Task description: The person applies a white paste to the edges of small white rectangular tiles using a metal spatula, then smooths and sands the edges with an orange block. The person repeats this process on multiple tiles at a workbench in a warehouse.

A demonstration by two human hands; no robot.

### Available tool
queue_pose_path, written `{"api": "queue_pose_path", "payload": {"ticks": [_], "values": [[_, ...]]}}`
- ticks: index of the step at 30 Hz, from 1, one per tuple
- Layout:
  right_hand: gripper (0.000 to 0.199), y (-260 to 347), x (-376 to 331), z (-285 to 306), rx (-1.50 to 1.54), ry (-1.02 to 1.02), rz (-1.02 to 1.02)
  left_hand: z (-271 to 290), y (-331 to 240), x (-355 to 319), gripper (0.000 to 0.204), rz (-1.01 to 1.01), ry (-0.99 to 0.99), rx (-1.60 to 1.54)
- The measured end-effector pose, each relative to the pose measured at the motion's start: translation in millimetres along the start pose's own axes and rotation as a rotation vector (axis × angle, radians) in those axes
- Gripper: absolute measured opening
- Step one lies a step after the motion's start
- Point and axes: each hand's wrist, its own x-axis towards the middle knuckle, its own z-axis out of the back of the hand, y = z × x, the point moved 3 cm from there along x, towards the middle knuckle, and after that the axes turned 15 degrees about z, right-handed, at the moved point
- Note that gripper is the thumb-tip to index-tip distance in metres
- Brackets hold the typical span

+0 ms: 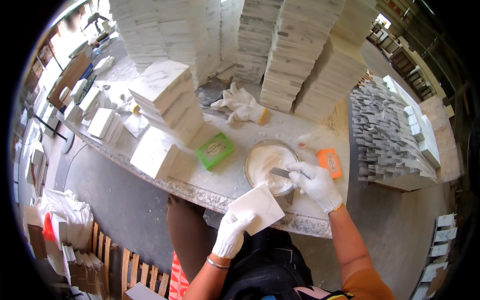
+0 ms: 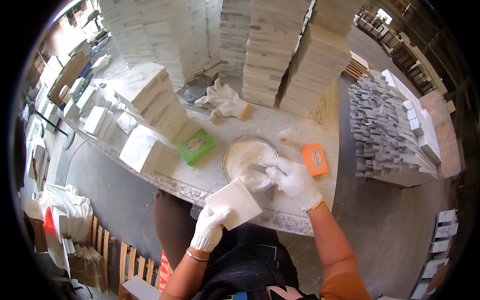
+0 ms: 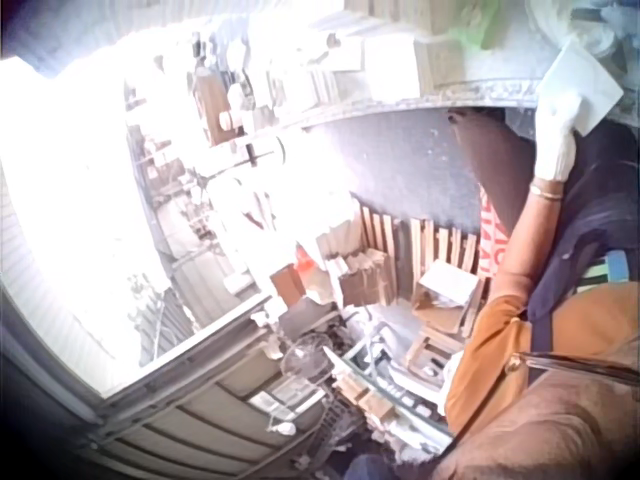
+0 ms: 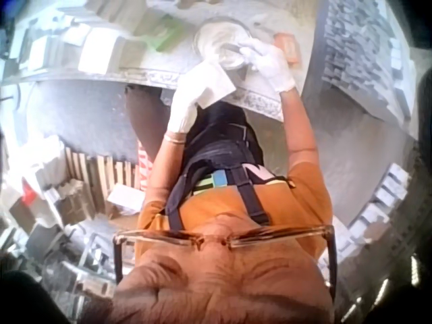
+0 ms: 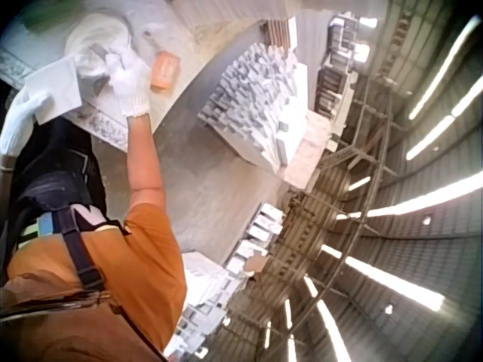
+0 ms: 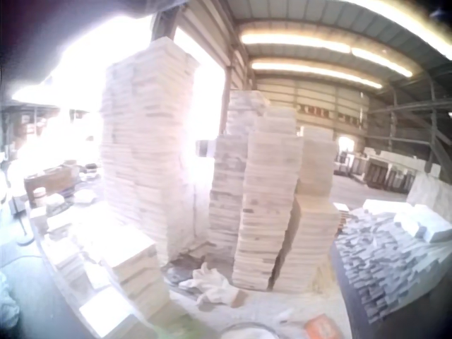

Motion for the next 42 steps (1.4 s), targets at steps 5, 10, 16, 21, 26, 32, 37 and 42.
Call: {"api": "queue_pose_path", "payload": {"ticks": [5, 10, 16, 21, 26, 32, 37, 42], "values": [[0.024, -10.2, 4.2, 0.3, -0.039, 0.017, 0.017, -3.5, -2.1, 3.4, 0.051, 0.010, -0.003, 0.020], [0.023, -4.5, 6.2, -3.3, 0.122, 0.067, -0.149, -6.5, -2.9, 5.6, 0.052, 0.017, -0.003, 0.025], [0.024, -5.7, 0.6, -0.2, 0.288, 0.023, -0.189, -4.4, -0.6, 7.3, 0.052, 0.020, -0.009, 0.015], [0.026, -1.4, -7.0, -2.2, 0.351, -0.004, -0.194, -3.0, 0.2, 7.1, 0.053, 0.021, -0.012, 0.019], [0.027, -3.3, -11.8, -6.3, 0.371, -0.009, -0.175, -5.8, -2.3, 5.9, 0.054, 0.014, -0.007, 0.025], [0.023, -1.3, -17.1, -10.2, 0.310, -0.031, -0.136, -5.6, -1.9, 6.3, 0.054, 0.026, -0.002, 0.026], [0.020, 0.1, -18.1, -11.0, 0.205, -0.023, -0.003, -5.5, -1.8, 6.6, 0.054, 0.028, -0.004, 0.027], [0.021, 2.1, -17.4, -9.3, -0.022, -0.071, 0.242, -5.2, -1.4, 6.7, 0.053, 0.023, -0.004, 0.033]]}}
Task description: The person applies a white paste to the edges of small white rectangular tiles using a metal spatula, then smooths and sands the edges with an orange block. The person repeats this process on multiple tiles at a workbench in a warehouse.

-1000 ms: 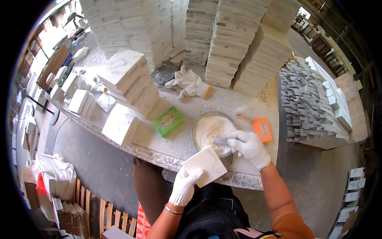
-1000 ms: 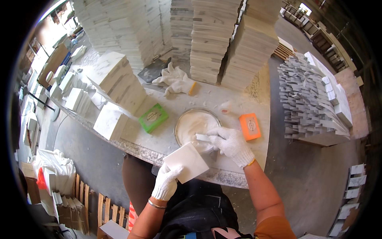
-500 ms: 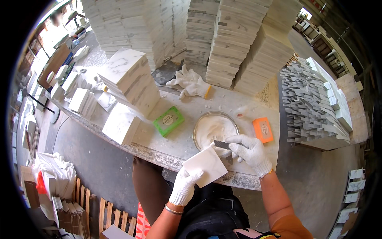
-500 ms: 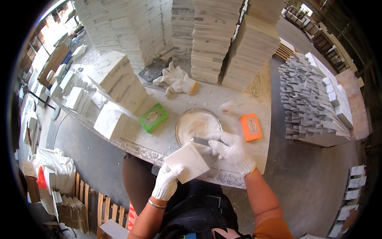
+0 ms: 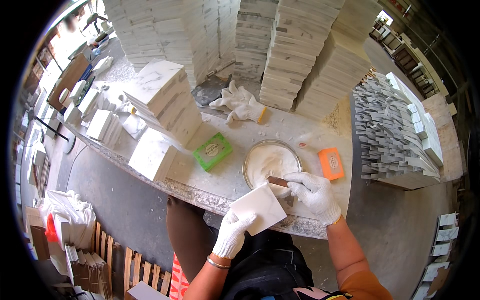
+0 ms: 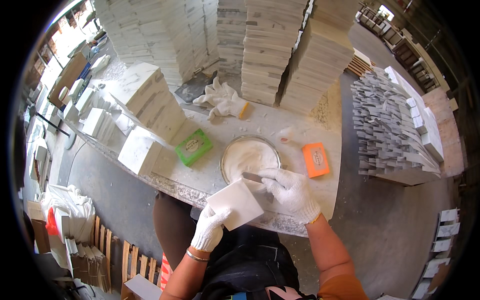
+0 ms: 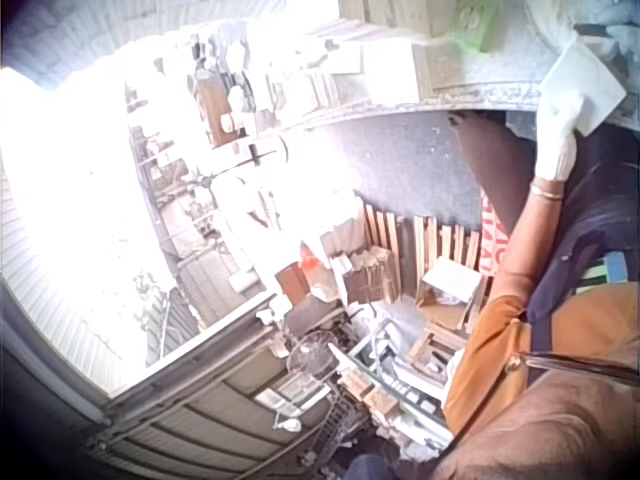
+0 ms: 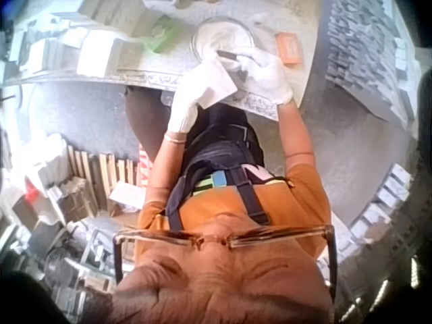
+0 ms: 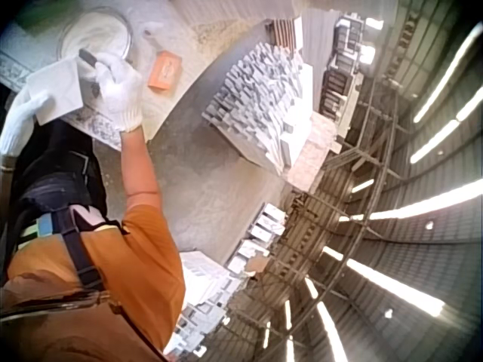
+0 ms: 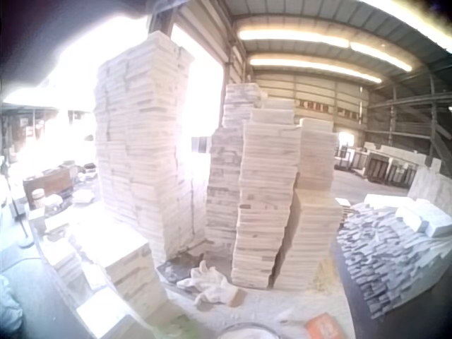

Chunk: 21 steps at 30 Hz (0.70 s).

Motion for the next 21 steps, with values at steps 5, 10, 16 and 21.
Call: {"api": "queue_pose_path", "payload": {"ticks": [5, 10, 16, 21], "values": [[0.021, -1.3, -2.2, -0.8, 0.130, -0.044, -0.132, -0.8, -1.0, -0.9, 0.053, -0.007, 0.007, 0.000], [0.022, -1.6, -4.5, -2.1, 0.328, -0.030, -0.389, 0.0, -1.0, -1.2, 0.054, 0.002, 0.004, 0.004], [0.024, -6.3, -6.9, -6.6, 0.356, -0.017, -0.464, -0.7, -0.8, -0.1, 0.054, 0.002, 0.015, 0.004], [0.024, -2.6, -8.3, -4.3, 0.306, 0.018, -0.495, -0.7, -1.4, -0.8, 0.054, -0.007, 0.020, 0.002]]}}
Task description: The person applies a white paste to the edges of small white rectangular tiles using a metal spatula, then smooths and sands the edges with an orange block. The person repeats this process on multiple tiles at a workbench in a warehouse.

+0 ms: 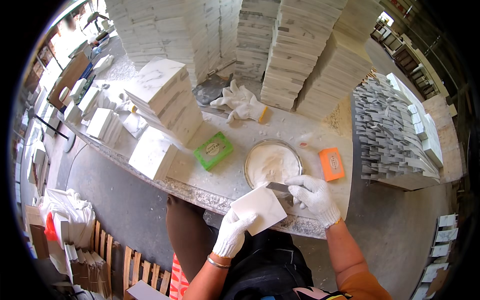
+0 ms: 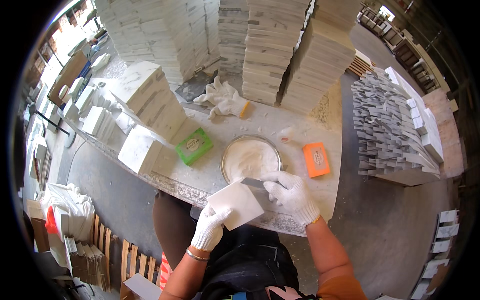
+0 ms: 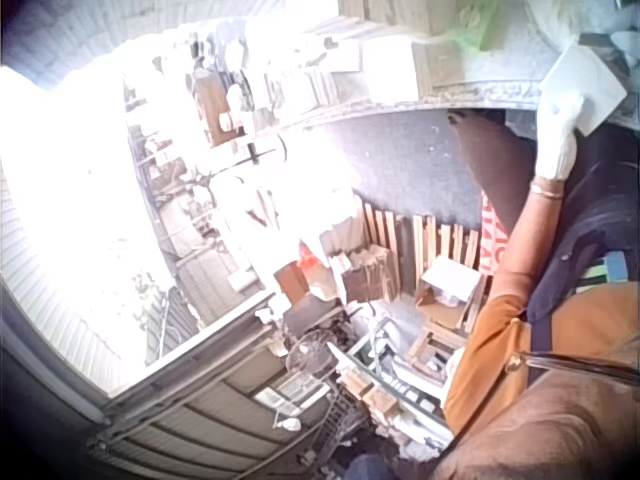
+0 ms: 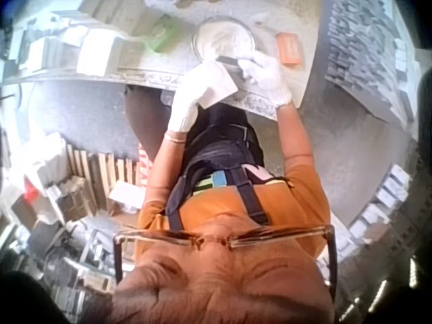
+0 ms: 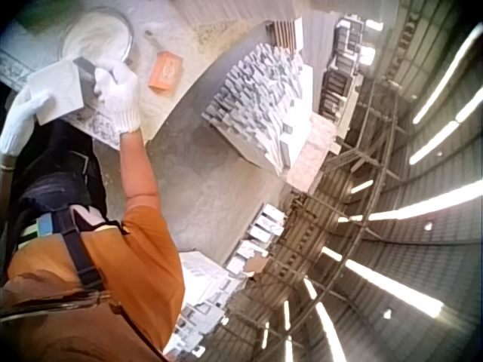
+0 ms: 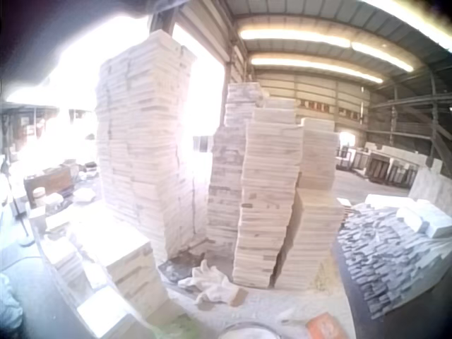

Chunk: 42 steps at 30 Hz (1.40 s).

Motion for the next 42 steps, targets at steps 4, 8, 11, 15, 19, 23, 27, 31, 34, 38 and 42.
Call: {"api": "queue_pose_path", "payload": {"ticks": [4, 8, 11, 15, 19, 23, 27, 31, 34, 38, 42], "values": [[0.024, 1.4, -2.5, 4.3, 0.015, -0.041, 0.013, 0.7, -0.1, -0.2, 0.053, 0.000, 0.002, -0.002], [0.024, 0.1, 4.3, 12.3, -0.088, -0.118, 0.143, 4.1, 1.6, 0.3, 0.052, 0.007, -0.008, -0.004], [0.027, -2.2, 17.3, 18.0, -0.626, -0.143, 0.571, 3.1, 1.2, 3.4, 0.052, 0.004, 0.000, 0.036], [0.029, -4.2, 24.3, 13.4, -0.944, -0.039, 0.523, 1.1, 1.6, 2.3, 0.053, 0.010, -0.008, 0.013], [0.041, 11.0, 25.3, 24.6, -0.882, 0.008, 0.389, 2.4, 1.0, 0.5, 0.052, -0.014, -0.016, -0.020], [0.055, 13.5, 36.5, 61.4, -0.675, -0.129, 0.231, 3.8, 1.8, 0.9, 0.052, -0.025, -0.011, -0.018], [0.060, 3.8, 67.0, 86.7, -0.842, -0.250, 0.420, 4.7, 3.7, 3.6, 0.053, -0.026, -0.004, -0.001], [0.048, -28.2, 100.9, 80.1, -0.792, -0.148, 0.404, 1.1, 1.1, 0.0, 0.055, 0.000, 0.009, 0.014], [0.041, -31.3, 112.2, 75.5, -0.603, -0.052, 0.285, -1.8, 0.1, 2.6, 0.052, -0.008, 0.001, 0.024], [0.027, -17.3, 91.5, 72.0, -0.434, -0.141, 0.455, 1.4, 0.4, 1.3, 0.054, 0.001, 0.012, 0.015], [0.023, -1.8, 49.9, 70.5, -0.193, -0.019, 0.355, 3.4, 0.9, 0.6, 0.056, 0.002, 0.046, 0.032]]}}
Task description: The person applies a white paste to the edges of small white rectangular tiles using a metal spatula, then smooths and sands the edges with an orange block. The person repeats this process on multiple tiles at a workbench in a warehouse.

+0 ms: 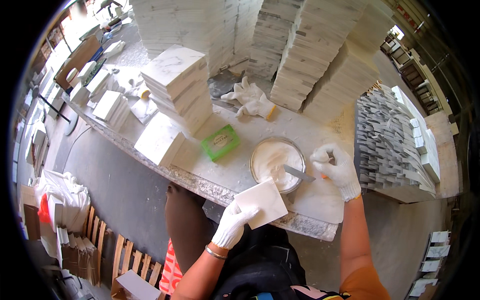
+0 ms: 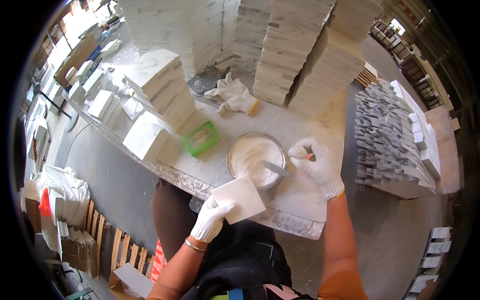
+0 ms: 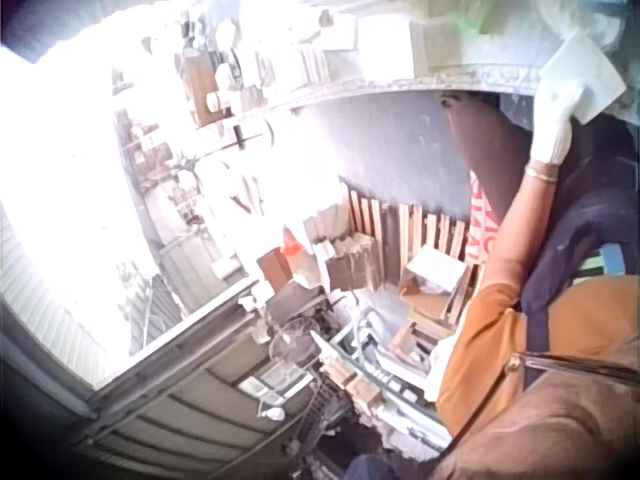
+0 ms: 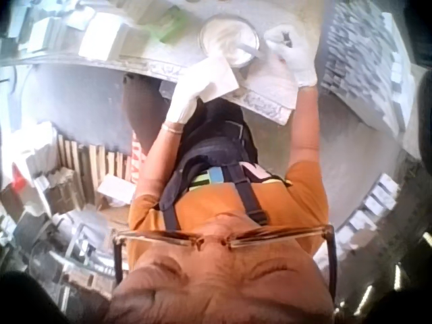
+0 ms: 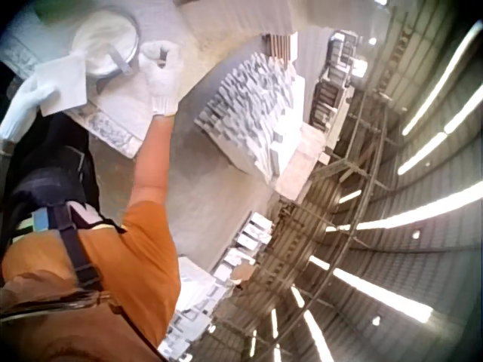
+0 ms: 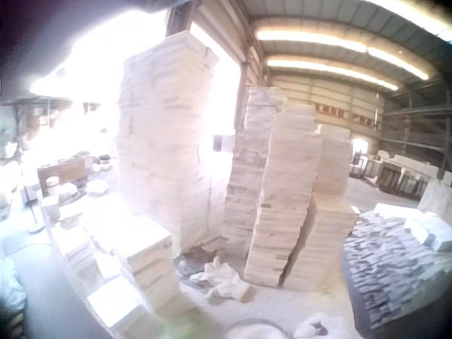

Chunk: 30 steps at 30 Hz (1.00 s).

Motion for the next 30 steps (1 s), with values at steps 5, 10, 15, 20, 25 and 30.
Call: {"api": "queue_pose_path", "payload": {"ticks": [5, 10, 15, 20, 25, 30], "values": [[0.037, 35.0, -31.6, -13.2, 0.034, 0.096, -0.091, 7.2, 7.4, 5.1, 0.055, 0.017, -0.010, 0.005], [0.034, 41.6, -41.3, -32.2, 0.036, 0.161, -0.005, 5.3, 5.5, 4.4, 0.054, 0.003, -0.015, -0.011], [0.027, 47.1, -37.5, -39.9, -0.023, 0.213, 0.056, 7.6, 7.7, 6.3, 0.056, 0.002, -0.012, 0.016], [0.024, 48.3, -34.1, -40.7, -0.039, 0.215, 0.072, 1.2, 1.7, 1.8, 0.053, -0.006, -0.015, 0.014], [0.026, 48.6, -34.3, -39.7, -0.057, 0.223, 0.012, 1.1, 2.2, 2.7, 0.053, 0.002, -0.019, 0.002], [0.028, 47.2, -34.9, -40.6, -0.098, 0.230, 0.015, 1.1, 1.6, 1.8, 0.055, 0.013, -0.026, 0.004]]}}
